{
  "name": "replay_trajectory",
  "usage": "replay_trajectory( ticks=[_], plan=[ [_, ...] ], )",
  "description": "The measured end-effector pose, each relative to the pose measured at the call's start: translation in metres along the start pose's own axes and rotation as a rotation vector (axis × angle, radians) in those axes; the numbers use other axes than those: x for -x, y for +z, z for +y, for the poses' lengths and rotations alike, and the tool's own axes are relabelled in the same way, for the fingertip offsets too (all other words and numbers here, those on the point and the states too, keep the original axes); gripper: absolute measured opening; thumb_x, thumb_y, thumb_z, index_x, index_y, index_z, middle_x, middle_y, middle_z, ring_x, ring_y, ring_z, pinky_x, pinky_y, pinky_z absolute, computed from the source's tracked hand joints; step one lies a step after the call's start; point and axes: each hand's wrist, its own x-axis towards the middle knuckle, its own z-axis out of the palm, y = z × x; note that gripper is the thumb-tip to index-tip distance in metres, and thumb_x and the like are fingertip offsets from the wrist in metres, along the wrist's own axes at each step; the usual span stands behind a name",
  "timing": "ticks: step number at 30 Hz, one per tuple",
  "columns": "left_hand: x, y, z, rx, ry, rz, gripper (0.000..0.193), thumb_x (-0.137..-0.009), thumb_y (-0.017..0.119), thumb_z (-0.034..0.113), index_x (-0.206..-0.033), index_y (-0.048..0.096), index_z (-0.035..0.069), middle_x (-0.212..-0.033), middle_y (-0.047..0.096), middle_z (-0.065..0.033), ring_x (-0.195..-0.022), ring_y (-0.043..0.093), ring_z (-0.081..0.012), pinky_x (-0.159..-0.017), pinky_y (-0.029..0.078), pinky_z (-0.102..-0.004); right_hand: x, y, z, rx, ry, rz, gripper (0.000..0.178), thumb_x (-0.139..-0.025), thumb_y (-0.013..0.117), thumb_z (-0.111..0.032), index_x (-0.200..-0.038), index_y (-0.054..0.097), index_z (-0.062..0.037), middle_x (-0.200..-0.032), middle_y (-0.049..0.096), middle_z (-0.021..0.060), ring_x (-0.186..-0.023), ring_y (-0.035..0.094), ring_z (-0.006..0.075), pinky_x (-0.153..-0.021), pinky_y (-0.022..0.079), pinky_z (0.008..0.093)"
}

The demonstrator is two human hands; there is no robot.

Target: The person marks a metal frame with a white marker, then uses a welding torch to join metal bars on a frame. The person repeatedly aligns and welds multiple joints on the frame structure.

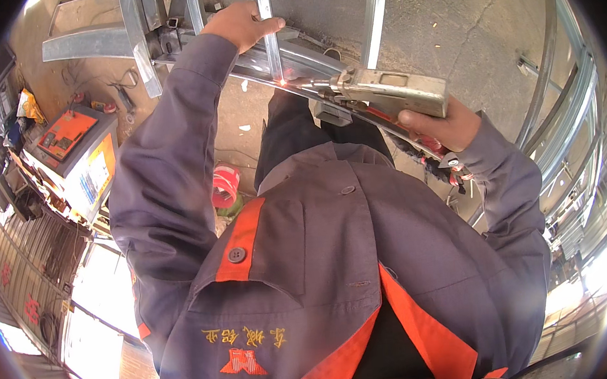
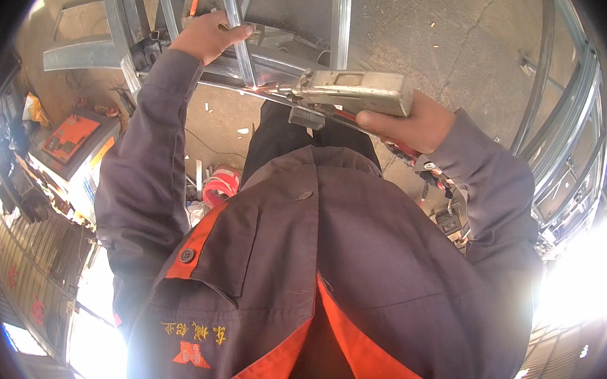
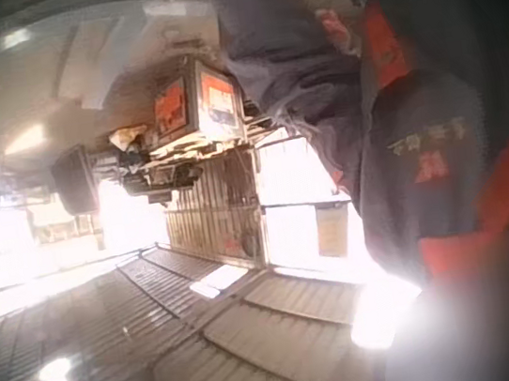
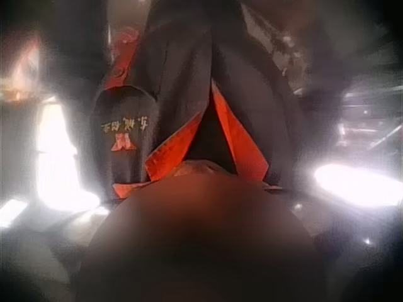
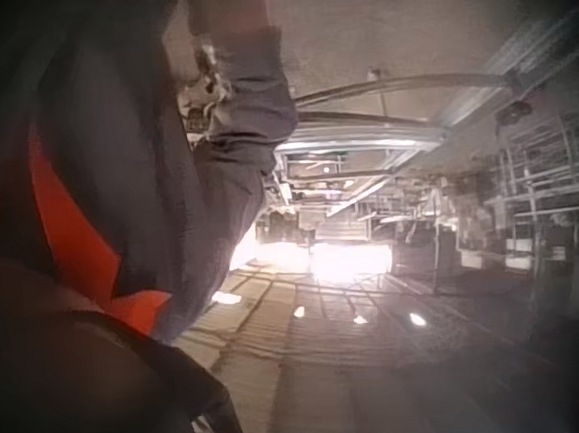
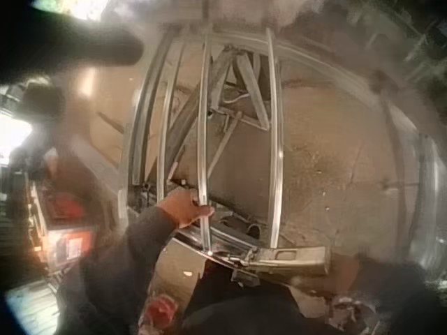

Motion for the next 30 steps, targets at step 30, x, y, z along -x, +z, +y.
replay_trajectory(
  ticks=[30],
  plan=[
    [0.016, 0.115, 0.107, 0.354, 0.152, -0.013, 0.057, -0.088, 0.079, 0.045, -0.106, 0.064, -0.007, -0.094, 0.076, -0.0175, -0.09, 0.074, -0.0305, -0.085, 0.056, -0.0406, 0.106, 0.102, 0.147, -0.532, -0.489, 1.049, 0.054, -0.107, 0.057, -0.038, -0.139, 0.052, 0.0049, -0.118, 0.063, 0.0195, -0.083, 0.068, 0.0201, -0.072, 0.055, 0.0333]
  ],
)
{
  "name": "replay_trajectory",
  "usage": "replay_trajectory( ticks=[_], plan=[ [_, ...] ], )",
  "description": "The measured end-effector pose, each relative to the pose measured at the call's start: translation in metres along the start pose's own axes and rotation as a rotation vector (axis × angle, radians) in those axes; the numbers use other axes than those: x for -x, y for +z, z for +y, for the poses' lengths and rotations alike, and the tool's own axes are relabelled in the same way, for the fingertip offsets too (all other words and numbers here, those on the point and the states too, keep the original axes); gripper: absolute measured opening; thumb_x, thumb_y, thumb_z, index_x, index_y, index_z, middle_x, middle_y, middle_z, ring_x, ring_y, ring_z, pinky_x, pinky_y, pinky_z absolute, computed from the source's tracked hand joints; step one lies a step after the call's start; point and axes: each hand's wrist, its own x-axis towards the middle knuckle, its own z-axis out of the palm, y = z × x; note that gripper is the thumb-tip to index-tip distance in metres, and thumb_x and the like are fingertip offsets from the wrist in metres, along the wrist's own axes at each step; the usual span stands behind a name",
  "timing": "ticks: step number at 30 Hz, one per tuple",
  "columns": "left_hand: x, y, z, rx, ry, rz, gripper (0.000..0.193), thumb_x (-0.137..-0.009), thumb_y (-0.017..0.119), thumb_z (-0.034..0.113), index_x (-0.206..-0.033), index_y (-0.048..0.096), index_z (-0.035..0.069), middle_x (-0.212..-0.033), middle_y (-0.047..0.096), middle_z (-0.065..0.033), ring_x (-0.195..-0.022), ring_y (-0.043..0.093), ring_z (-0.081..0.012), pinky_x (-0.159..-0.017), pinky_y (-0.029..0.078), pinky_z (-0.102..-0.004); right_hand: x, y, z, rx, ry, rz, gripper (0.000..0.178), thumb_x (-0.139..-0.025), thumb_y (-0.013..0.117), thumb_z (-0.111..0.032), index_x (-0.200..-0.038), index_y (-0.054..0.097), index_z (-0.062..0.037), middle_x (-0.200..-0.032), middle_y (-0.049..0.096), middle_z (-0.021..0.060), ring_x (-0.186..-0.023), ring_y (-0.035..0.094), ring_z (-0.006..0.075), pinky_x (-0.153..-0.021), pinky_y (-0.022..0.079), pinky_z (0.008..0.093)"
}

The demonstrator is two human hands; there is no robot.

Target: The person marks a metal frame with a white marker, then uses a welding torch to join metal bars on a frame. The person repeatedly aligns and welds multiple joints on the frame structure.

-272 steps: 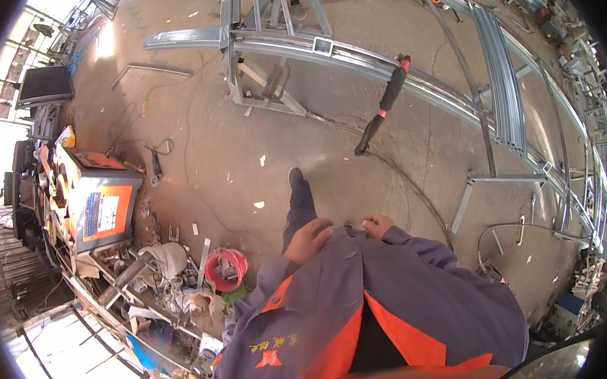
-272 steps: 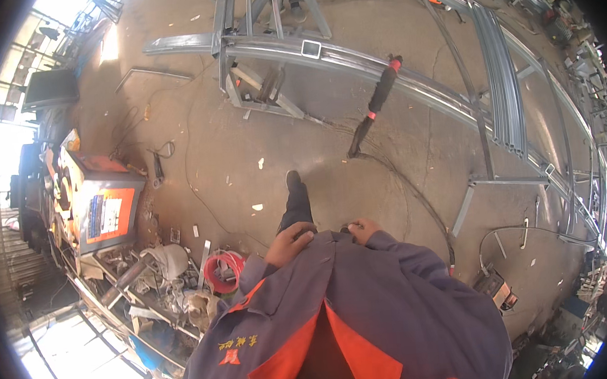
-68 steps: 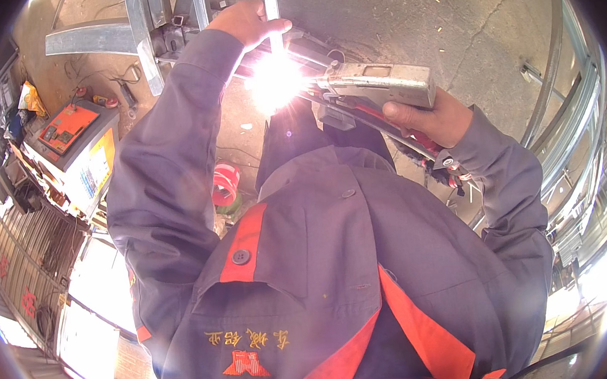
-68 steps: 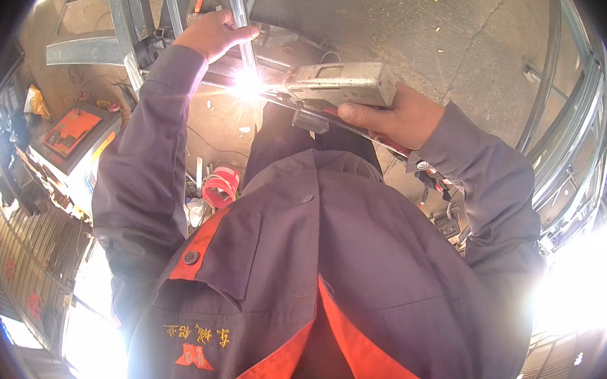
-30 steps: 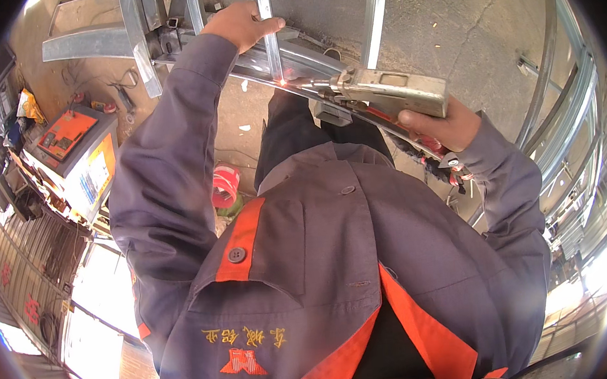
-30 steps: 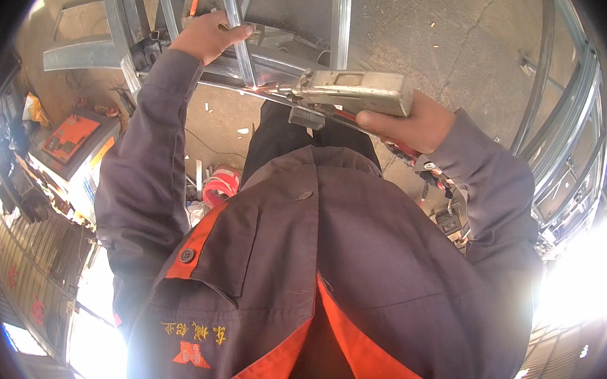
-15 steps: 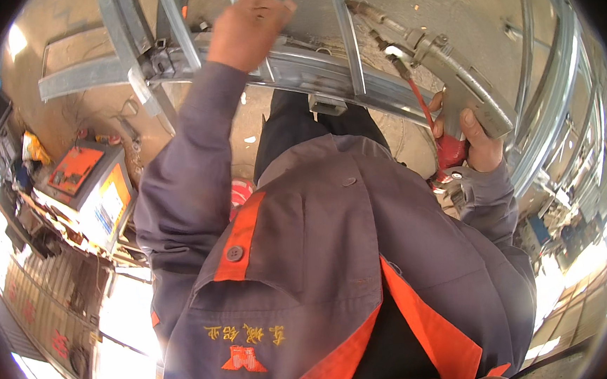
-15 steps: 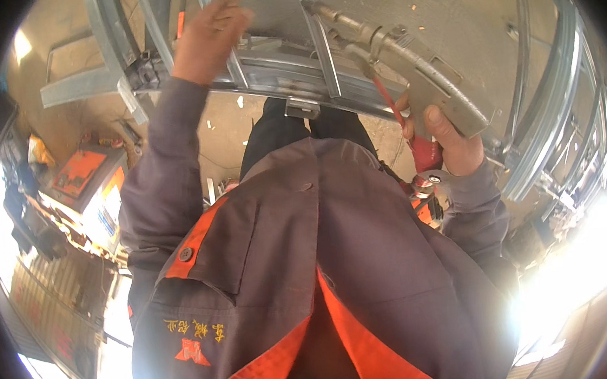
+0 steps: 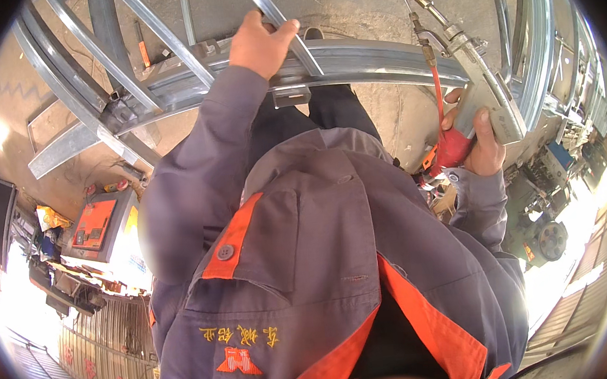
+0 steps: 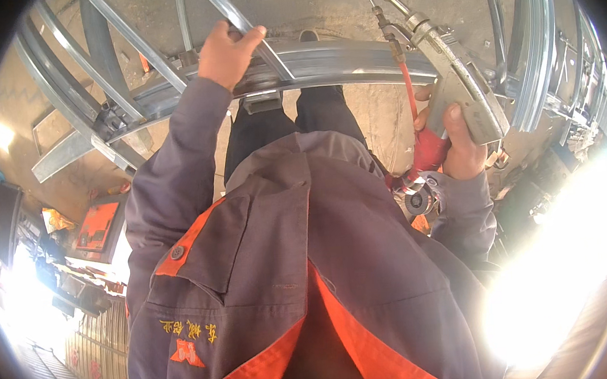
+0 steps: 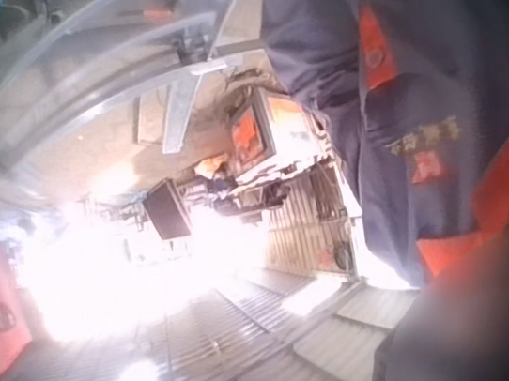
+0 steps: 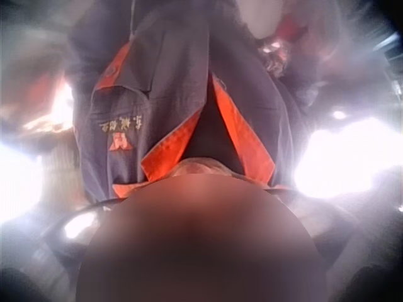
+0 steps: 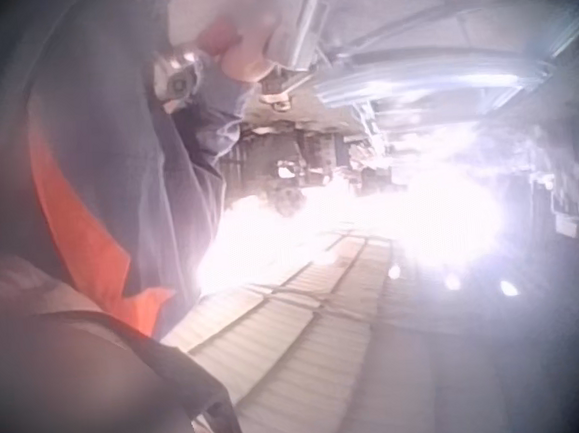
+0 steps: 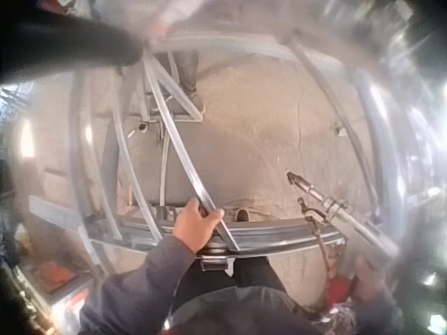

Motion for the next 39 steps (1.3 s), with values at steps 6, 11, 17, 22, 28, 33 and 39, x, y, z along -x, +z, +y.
replay_trajectory(
  ticks=[6, 11, 17, 22, 28, 33, 39],
  plan=[
    [-0.001, 0.005, 0.006, 0.04, -0.113, 0.06, 0.052, -0.089, 0.078, 0.044, -0.098, 0.063, -0.005, -0.083, 0.072, -0.0121, -0.077, 0.068, -0.0225, -0.075, 0.054, -0.0369, -0.037, -0.037, 0.011, 0.037, 0.069, -0.059, 0.052, -0.105, 0.06, -0.039, -0.133, 0.058, 0.0048, -0.112, 0.067, 0.0169, -0.081, 0.067, 0.0198, -0.071, 0.055, 0.034],
    [0.017, 0.015, 0.015, 0.012, -0.21, 0.11, 0.042, -0.094, 0.075, 0.039, -0.097, 0.062, -0.001, -0.074, 0.067, -0.0053, -0.066, 0.06, -0.0135, -0.065, 0.049, -0.0327, -0.063, -0.068, 0.021, 0.032, 0.112, -0.146, 0.054, -0.103, 0.064, -0.038, -0.139, 0.057, 0.0028, -0.112, 0.068, 0.0159, -0.081, 0.067, 0.0193, -0.071, 0.054, 0.0344],
    [0.027, 0.011, 0.019, -0.013, -0.23, 0.129, 0.036, -0.094, 0.075, 0.032, -0.099, 0.062, -0.001, -0.077, 0.067, -0.0049, -0.064, 0.059, -0.012, -0.061, 0.048, -0.0306, -0.08, -0.094, 0.033, 0.018, 0.162, -0.225, 0.059, -0.102, 0.068, -0.04, -0.141, 0.055, 0.0024, -0.113, 0.068, 0.0158, -0.083, 0.067, 0.0189, -0.073, 0.054, 0.0342],
    [0.034, 0.012, 0.013, -0.065, -0.203, 0.21, 0.031, -0.098, 0.071, 0.029, -0.109, 0.067, 0.0, -0.08, 0.068, -0.0035, -0.07, 0.059, -0.01, -0.064, 0.046, -0.0293, -0.089, -0.1, 0.036, 0.013, 0.183, -0.257, 0.06, -0.102, 0.068, -0.041, -0.141, 0.056, 0.0022, -0.113, 0.068, 0.015, -0.083, 0.066, 0.0184, -0.075, 0.054, 0.0338],
    [0.036, 0.013, 0.005, 0.02, -0.184, 0.23, 0.034, -0.097, 0.071, 0.029, -0.108, 0.063, -0.002, -0.081, 0.07, -0.0078, -0.069, 0.066, -0.0141, -0.066, 0.053, -0.0317, -0.095, -0.1, 0.038, 0.037, 0.147, -0.281, 0.058, -0.102, 0.067, -0.04, -0.141, 0.056, 0.0021, -0.113, 0.068, 0.0158, -0.084, 0.067, 0.0188, -0.075, 0.054, 0.0336],
    [0.037, 0.012, 0.009, 0.048, -0.206, 0.219, 0.029, -0.1, 0.068, 0.026, -0.11, 0.065, -0.001, -0.085, 0.07, -0.0052, -0.075, 0.063, -0.0108, -0.068, 0.048, -0.0285, -0.092, -0.097, 0.042, 0.047, 0.167, -0.255, 0.06, -0.101, 0.067, -0.042, -0.141, 0.055, 0.0024, -0.114, 0.068, 0.0183, -0.082, 0.067, 0.02, -0.073, 0.055, 0.0346],
    [0.038, 0.008, 0.016, -0.08, -0.22, 0.18, 0.033, -0.098, 0.073, 0.029, -0.108, 0.065, -0.001, -0.084, 0.071, -0.0064, -0.075, 0.065, -0.013, -0.07, 0.051, -0.0303, -0.087, -0.091, 0.044, 0.022, 0.199, -0.264, 0.06, -0.101, 0.068, -0.041, -0.141, 0.055, 0.0023, -0.116, 0.067, 0.0184, -0.083, 0.068, 0.0201, -0.073, 0.055, 0.0339]
  ],
)
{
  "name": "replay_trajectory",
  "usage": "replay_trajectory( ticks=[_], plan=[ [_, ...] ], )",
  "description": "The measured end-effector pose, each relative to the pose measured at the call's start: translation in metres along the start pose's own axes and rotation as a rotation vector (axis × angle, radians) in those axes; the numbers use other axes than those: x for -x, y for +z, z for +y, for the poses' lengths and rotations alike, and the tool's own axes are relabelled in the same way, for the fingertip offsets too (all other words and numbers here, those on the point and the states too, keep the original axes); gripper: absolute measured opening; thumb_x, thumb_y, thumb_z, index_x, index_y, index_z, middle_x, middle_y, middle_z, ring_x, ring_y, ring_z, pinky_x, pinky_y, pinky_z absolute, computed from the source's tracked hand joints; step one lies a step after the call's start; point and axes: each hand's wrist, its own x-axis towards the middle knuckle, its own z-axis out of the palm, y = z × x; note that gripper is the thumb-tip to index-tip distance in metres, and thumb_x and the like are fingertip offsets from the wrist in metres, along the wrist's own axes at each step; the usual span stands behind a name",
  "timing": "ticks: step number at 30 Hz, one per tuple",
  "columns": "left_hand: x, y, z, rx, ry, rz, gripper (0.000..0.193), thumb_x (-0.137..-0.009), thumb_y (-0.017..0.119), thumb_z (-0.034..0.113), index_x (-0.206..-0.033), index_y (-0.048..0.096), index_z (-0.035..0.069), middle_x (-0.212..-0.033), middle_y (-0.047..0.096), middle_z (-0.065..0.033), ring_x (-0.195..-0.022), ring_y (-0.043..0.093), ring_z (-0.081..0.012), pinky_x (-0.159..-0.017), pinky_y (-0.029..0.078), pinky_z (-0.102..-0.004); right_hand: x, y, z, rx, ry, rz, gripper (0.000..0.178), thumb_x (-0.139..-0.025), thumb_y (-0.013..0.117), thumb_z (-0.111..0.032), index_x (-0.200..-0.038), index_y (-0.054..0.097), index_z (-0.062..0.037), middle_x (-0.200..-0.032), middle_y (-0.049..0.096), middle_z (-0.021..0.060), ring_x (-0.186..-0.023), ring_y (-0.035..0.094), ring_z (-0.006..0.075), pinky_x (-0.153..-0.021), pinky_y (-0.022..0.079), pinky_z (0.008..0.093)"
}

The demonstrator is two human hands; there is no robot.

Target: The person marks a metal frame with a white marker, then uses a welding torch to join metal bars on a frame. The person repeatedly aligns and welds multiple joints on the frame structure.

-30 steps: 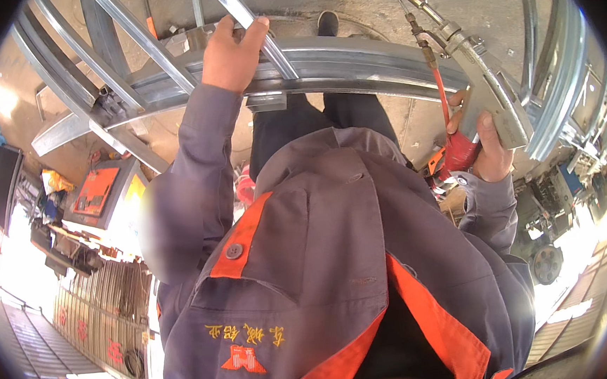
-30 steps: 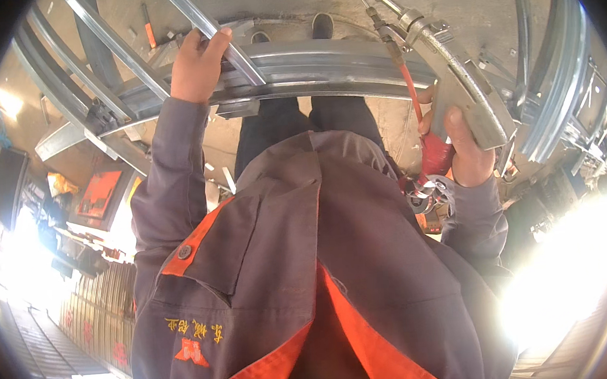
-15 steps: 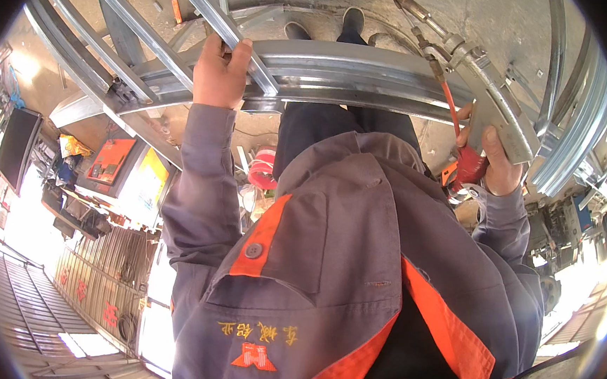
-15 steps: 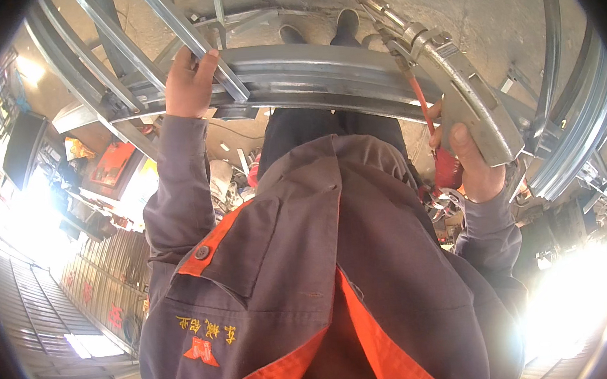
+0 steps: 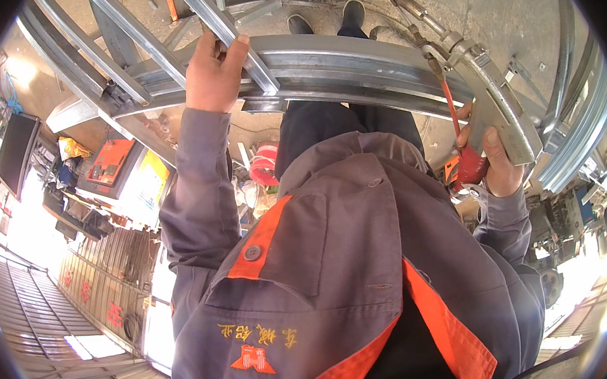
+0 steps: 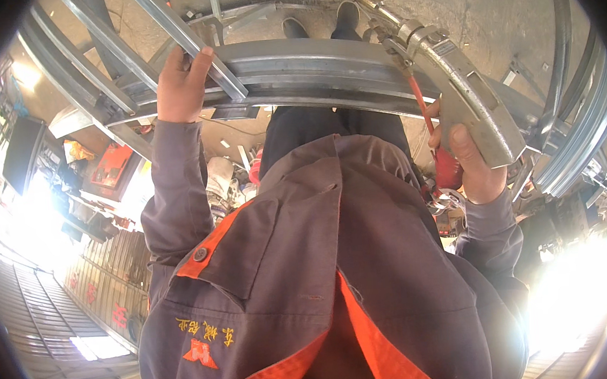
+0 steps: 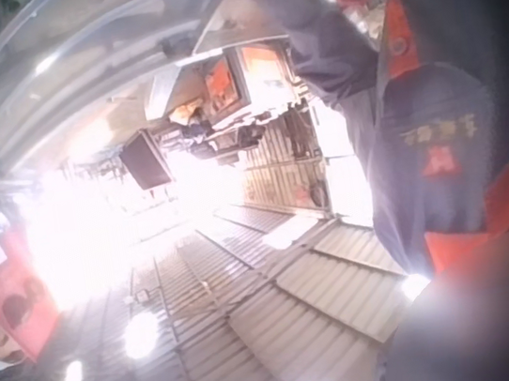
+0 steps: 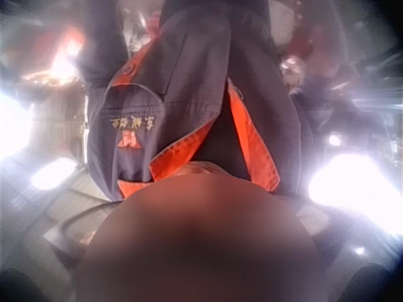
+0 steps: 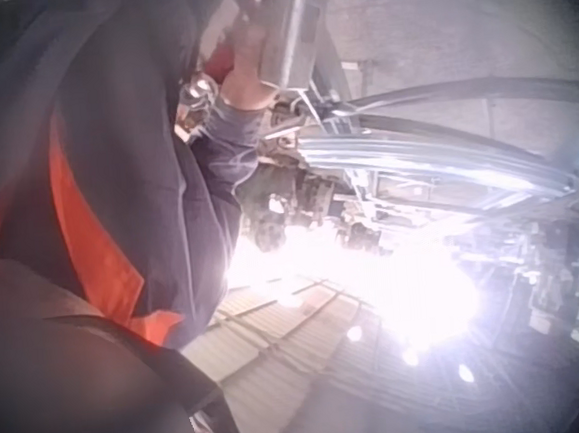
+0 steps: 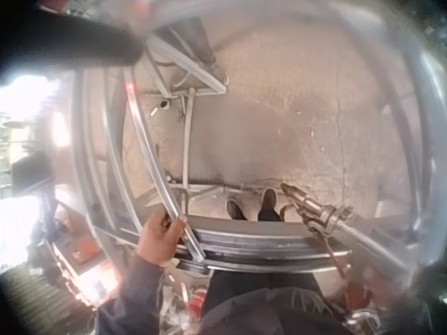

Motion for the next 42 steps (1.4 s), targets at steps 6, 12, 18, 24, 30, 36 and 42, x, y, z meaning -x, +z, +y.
replay_trajectory(
  ticks=[6, 12, 18, 24, 30, 36, 42],
  plan=[
    [0.001, 0.001, 0.002, 0.003, 0.018, -0.003, 0.038, -0.096, 0.075, 0.033, -0.107, 0.065, -0.002, -0.087, 0.073, -0.0082, -0.078, 0.068, -0.0145, -0.075, 0.053, -0.0304, 0.002, 0.004, 0.005, -0.003, 0.005, 0.024, 0.059, -0.101, 0.07, -0.04, -0.139, 0.058, 0.0028, -0.113, 0.069, 0.015, -0.082, 0.065, 0.0155, -0.072, 0.052, 0.0306],
    [0.001, -0.001, 0.005, -0.05, 0.014, -0.011, 0.037, -0.098, 0.073, 0.033, -0.108, 0.066, -0.002, -0.086, 0.071, -0.0073, -0.079, 0.065, -0.0124, -0.075, 0.052, -0.0301, 0.005, 0.003, 0.011, -0.012, 0.026, 0.069, 0.06, -0.1, 0.07, -0.04, -0.141, 0.056, 0.0033, -0.112, 0.07, 0.0158, -0.082, 0.065, 0.0156, -0.071, 0.051, 0.0299],
    [0.003, 0.004, 0.004, -0.022, 0.033, 0.002, 0.036, -0.102, 0.069, 0.032, -0.112, 0.064, -0.002, -0.081, 0.068, -0.0063, -0.074, 0.063, -0.01, -0.066, 0.049, -0.0284, 0.003, -0.001, 0.015, -0.013, -0.023, 0.072, 0.06, -0.101, 0.069, -0.039, -0.141, 0.055, 0.0038, -0.112, 0.07, 0.0164, -0.081, 0.066, 0.016, -0.07, 0.05, 0.0297],
    [0.011, 0.007, 0.004, -0.053, -0.027, 0.001, 0.043, -0.103, 0.067, 0.037, -0.123, 0.059, 0.0, -0.08, 0.071, -0.0095, -0.063, 0.066, -0.0138, -0.058, 0.052, -0.0299, 0.004, -0.002, 0.017, -0.02, -0.02, 0.081, 0.061, -0.101, 0.069, -0.039, -0.141, 0.055, 0.0041, -0.111, 0.07, 0.0166, -0.08, 0.066, 0.0164, -0.069, 0.05, 0.0297],
    [0.013, 0.01, 0.0, -0.105, -0.007, 0.046, 0.058, -0.098, 0.074, 0.036, -0.139, 0.055, 0.0, -0.089, 0.075, -0.0129, -0.073, 0.072, -0.0166, -0.068, 0.057, -0.0313, 0.002, -0.003, 0.017, -0.051, -0.023, 0.059, 0.063, -0.1, 0.07, -0.041, -0.14, 0.055, 0.0045, -0.114, 0.067, 0.0197, -0.082, 0.067, 0.02, -0.072, 0.054, 0.0331],
    [0.019, 0.015, -0.011, -0.008, 0.008, 0.076, 0.074, -0.091, 0.08, 0.031, -0.148, 0.048, -0.004, -0.097, 0.076, -0.0139, -0.082, 0.075, -0.0183, -0.074, 0.058, -0.0315, 0.003, 0.003, 0.012, -0.06, -0.02, 0.052, 0.055, -0.102, 0.067, -0.038, -0.138, 0.057, 0.0029, -0.112, 0.069, 0.0154, -0.082, 0.065, 0.0173, -0.071, 0.051, 0.0317],
    [0.017, 0.019, -0.022, 0.047, 0.048, 0.094, 0.078, -0.09, 0.082, 0.029, -0.149, 0.046, -0.008, -0.096, 0.076, -0.0148, -0.082, 0.073, -0.0172, -0.074, 0.058, -0.0309, 0.002, 0.003, 0.01, -0.045, -0.004, 0.038, 0.055, -0.102, 0.068, -0.039, -0.137, 0.057, 0.0017, -0.112, 0.069, 0.0142, -0.083, 0.066, 0.0169, -0.073, 0.052, 0.0322]
  ],
)
